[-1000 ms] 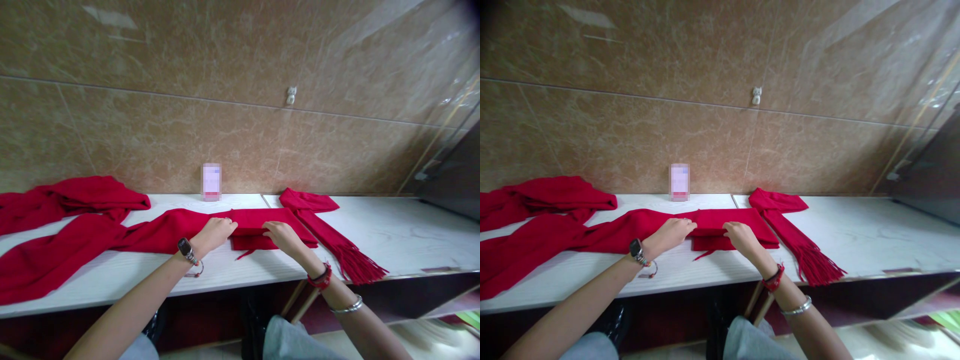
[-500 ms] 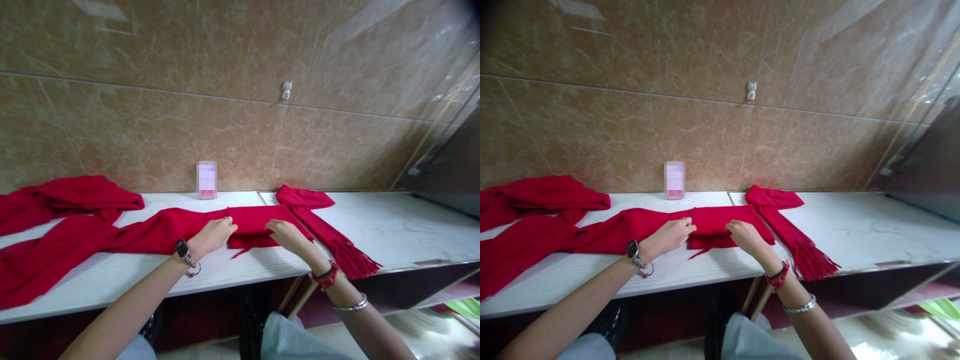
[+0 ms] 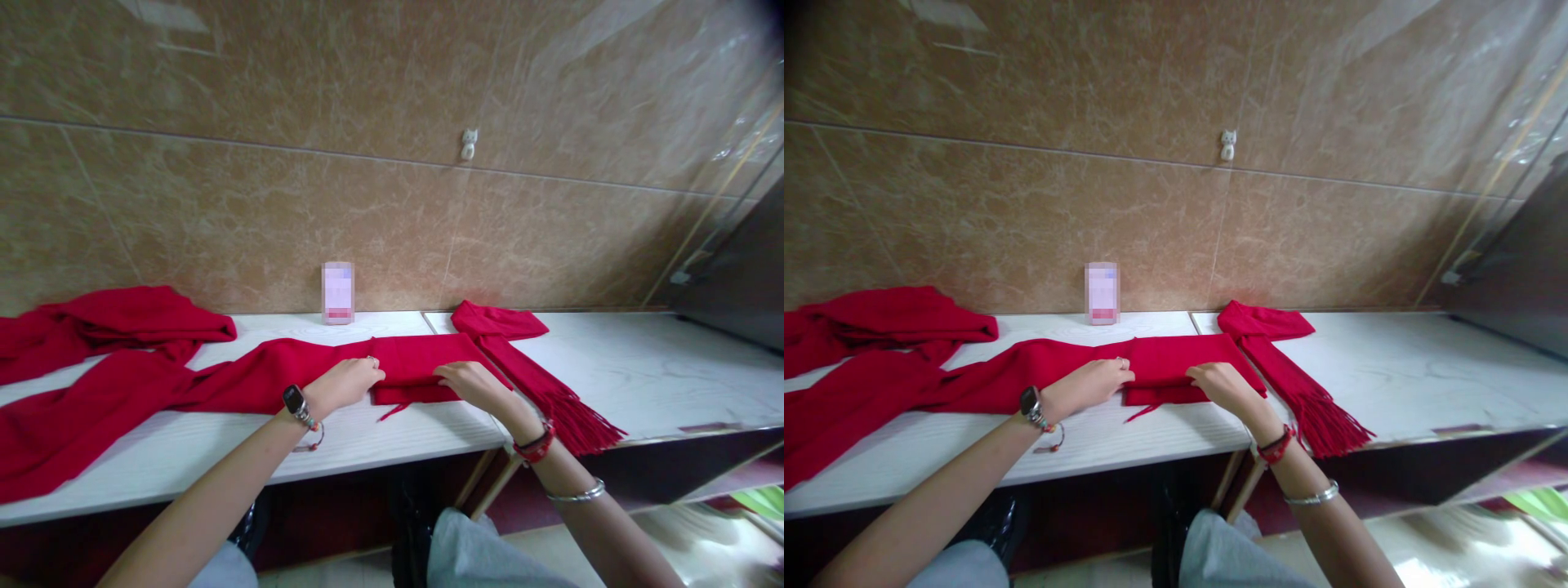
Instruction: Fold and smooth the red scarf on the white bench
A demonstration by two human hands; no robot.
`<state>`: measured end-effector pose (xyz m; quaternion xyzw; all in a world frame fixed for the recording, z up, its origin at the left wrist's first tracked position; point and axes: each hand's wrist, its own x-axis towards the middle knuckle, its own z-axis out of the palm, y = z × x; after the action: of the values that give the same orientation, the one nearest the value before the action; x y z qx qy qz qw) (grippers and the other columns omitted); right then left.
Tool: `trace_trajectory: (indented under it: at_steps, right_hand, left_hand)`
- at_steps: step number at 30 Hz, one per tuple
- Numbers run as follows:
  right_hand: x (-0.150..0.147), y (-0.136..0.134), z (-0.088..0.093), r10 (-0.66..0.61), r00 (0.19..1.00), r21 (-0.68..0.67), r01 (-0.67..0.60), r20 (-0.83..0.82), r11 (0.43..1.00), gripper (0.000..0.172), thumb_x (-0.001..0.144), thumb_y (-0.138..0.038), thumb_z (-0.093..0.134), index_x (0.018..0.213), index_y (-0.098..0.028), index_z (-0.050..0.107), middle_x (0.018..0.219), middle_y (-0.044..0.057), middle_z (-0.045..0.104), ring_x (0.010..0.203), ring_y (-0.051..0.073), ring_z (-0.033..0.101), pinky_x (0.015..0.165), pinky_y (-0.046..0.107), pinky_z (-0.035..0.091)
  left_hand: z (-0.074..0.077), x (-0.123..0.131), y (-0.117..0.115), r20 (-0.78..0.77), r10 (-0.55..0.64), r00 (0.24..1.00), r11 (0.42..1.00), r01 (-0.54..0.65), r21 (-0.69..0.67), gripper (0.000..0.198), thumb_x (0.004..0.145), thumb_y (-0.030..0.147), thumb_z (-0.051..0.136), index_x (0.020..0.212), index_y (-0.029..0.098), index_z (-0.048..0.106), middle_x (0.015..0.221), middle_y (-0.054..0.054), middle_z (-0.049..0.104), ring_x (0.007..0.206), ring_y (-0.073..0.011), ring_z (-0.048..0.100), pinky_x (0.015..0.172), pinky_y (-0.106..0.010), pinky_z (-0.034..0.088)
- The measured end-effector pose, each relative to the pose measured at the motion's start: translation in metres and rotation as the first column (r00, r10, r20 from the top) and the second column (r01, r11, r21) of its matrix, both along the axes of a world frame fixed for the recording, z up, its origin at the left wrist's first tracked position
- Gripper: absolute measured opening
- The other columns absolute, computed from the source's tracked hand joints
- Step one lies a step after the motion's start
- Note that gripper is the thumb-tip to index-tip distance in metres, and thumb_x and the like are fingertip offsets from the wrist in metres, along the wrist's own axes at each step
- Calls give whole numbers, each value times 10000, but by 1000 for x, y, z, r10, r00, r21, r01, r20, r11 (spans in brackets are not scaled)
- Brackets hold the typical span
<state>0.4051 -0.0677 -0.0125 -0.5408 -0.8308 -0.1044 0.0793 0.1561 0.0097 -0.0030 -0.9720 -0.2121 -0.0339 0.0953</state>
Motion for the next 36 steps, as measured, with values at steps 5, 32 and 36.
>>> trace_trajectory:
  at_steps: [5, 32, 36]
  right_hand:
    - [12, 4, -2, -21, 997, -27, 22, 68, 999, 180, 779, -62, 446, 830, -141, 600, 850, 85, 623, 798, 187, 572, 685, 263, 420]
    - [30, 12, -32, 149, 970, -46, -161, -191, 986, 521, 748, -23, 369, 1170, -271, 546, 1046, 61, 525, 919, 153, 540, 835, 319, 465]
    - [28, 13, -29, 203, 945, -68, -227, -255, 972, 575, 722, 3, 343, 1195, -265, 529, 1280, 50, 458, 1169, 179, 426, 973, 366, 381]
  left_hand:
    - [-3, 1, -3, -2, 7, 1000, 1000, -7, 13, 249, 769, 30, 441, 938, 178, 548, 956, -55, 537, 841, -175, 546, 688, -263, 436]
    - [0, -14, 12, -112, 22, 993, 995, -32, -92, 625, 707, -77, 389, 1217, 279, 454, 1148, -54, 489, 987, -172, 505, 748, -238, 391]
    - [13, -14, 0, -93, -41, 995, 986, 25, -163, 625, 708, -59, 383, 1216, 293, 475, 1065, -29, 513, 915, -153, 511, 737, -212, 386]
